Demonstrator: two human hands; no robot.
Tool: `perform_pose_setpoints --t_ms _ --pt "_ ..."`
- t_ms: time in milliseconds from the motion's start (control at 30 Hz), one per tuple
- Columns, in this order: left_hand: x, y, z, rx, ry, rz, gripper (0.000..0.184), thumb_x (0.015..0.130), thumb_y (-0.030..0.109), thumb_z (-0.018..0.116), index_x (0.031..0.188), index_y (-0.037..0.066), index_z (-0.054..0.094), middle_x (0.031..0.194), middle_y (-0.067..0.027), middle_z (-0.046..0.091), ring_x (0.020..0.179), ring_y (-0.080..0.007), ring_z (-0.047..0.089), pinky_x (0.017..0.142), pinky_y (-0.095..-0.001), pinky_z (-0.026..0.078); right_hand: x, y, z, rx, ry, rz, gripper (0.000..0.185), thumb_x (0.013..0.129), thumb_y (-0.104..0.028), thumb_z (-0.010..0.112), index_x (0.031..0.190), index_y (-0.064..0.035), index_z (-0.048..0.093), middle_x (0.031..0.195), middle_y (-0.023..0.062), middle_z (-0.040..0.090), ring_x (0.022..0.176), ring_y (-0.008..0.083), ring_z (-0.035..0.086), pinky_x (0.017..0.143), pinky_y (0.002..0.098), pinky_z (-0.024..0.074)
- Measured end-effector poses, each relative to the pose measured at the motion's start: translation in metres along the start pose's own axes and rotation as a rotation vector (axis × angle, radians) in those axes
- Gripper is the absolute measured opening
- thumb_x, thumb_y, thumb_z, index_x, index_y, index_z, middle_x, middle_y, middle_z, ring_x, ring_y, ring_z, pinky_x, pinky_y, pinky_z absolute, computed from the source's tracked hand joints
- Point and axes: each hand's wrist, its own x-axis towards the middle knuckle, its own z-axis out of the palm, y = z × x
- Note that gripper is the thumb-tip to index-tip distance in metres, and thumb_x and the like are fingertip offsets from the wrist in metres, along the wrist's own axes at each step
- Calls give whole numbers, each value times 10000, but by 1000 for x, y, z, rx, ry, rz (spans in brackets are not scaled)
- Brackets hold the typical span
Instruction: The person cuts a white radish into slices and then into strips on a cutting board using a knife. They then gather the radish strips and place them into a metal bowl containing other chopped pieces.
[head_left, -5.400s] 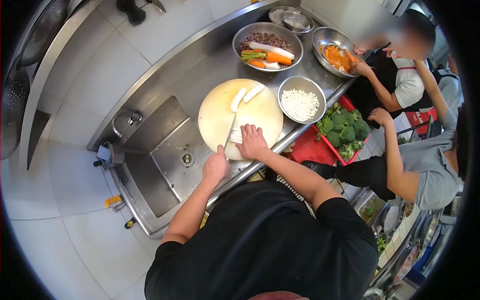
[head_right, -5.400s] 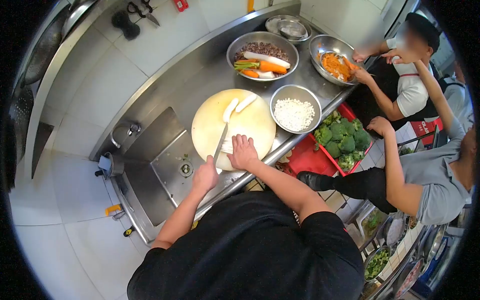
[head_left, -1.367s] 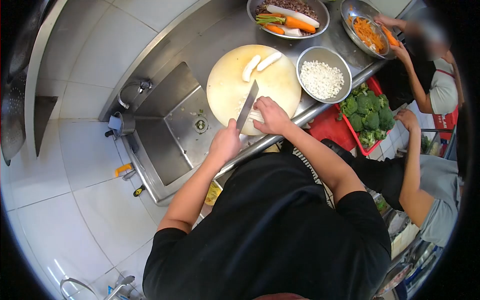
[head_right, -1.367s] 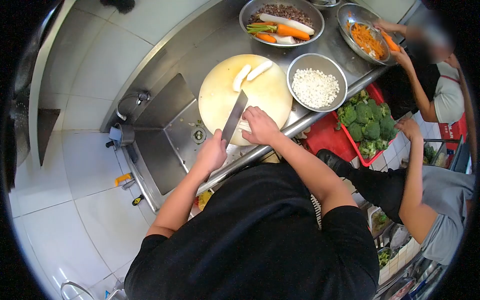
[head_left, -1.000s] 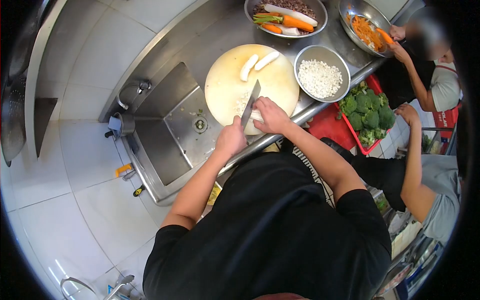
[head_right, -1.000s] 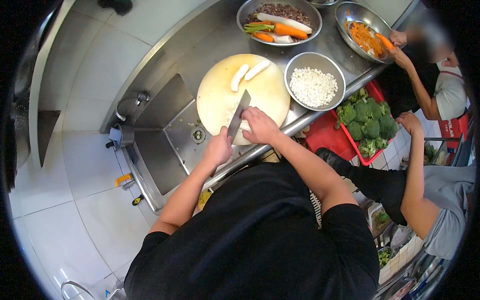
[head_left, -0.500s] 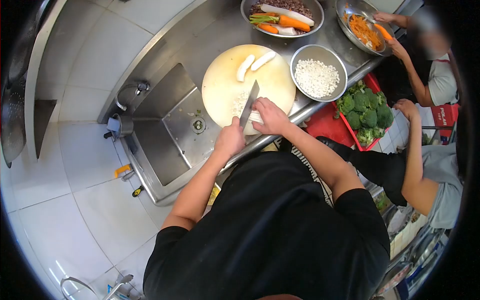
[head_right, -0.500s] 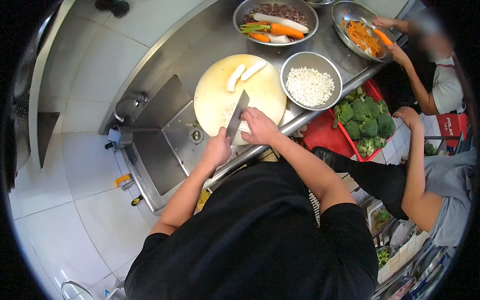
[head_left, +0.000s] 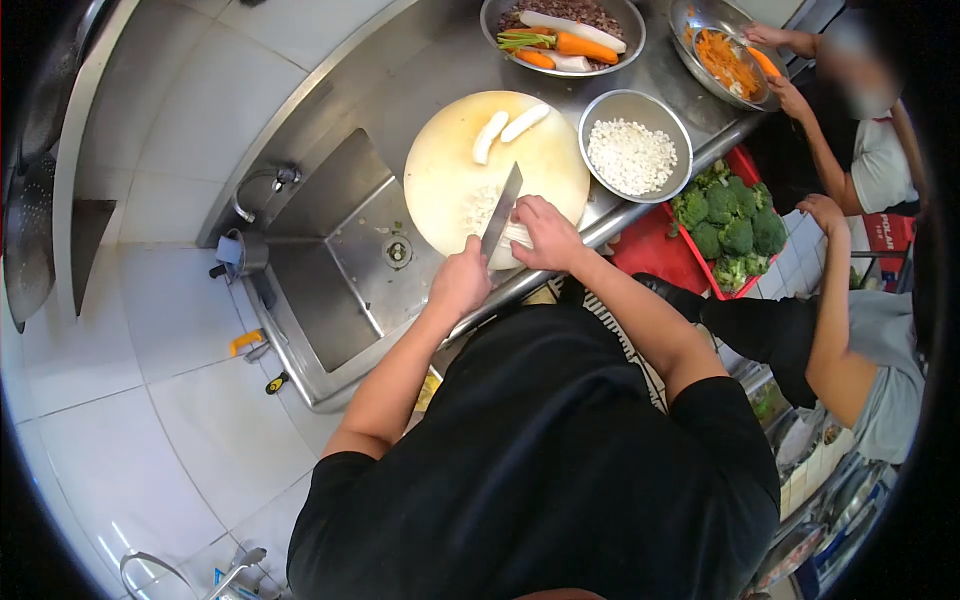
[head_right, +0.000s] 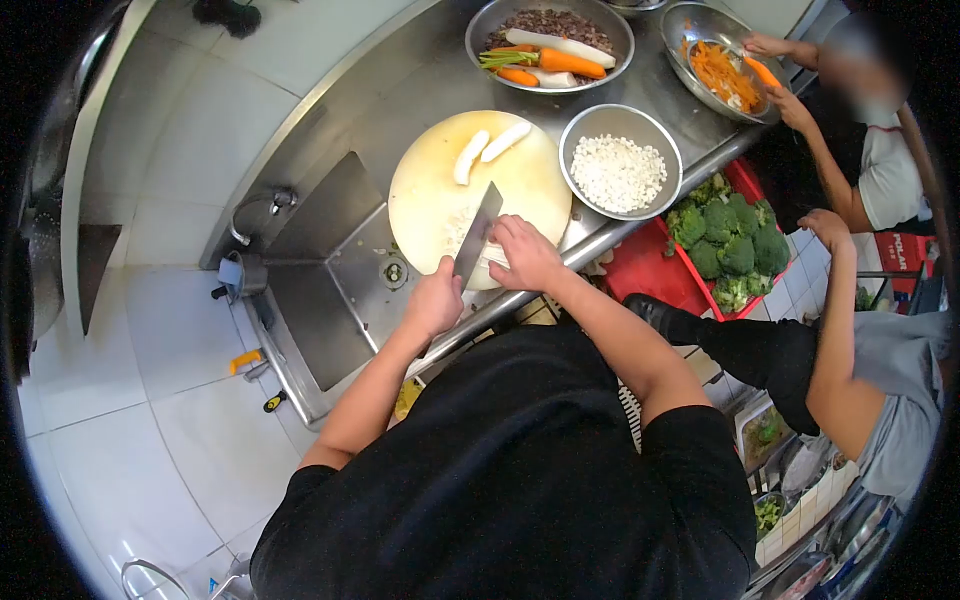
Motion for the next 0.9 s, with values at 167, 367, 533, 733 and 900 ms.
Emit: perform_pose_setpoints --t_ms 167,367,533,733,900 --pt "-40 20 -22 64 -120 -65 221 1021 162 544 1141 -15 489 871 -349 689 862 -536 686 790 -627 521 -5 5 0 27 -12 22 383 782 -210 737 1085 -21 598 1119 161 575 1130 360 571 1009 437 490" --pt "-5 8 24 -12 -25 -31 231 1026 169 538 1153 -14 477 855 -352 686 866 -540 684 793 -630 519 -8 10 2 17 -19 -1 390 781 -211 741 1088 -18 597 1129 167 573 1129 366 568 1009 446 489" --pt "-5 8 5 -11 1 10 219 1024 160 535 1146 -13 481 856 -358 685 866 -544 681 797 -633 516 -11 2 -5 47 44 -4 383 779 -201 749 1080 -20 596 1128 167 573 1126 371 565 1004 449 490" --pt "-35 20 -6 22 -66 -28 203 1027 152 530 1139 -8 474 850 -356 685 845 -544 682 784 -635 517 -13 10 -7 46 -61 32 364 792 -205 755 1072 -34 597 1122 158 574 1132 362 567 1000 438 493" --pt "-14 14 31 -6 -42 -49 218 1035 170 530 1154 0 465 846 -351 688 845 -540 687 783 -631 523 -16 8 -12 -23 -83 -16 420 811 -244 766 1123 -22 592 1168 158 570 1153 360 564 1010 438 488"
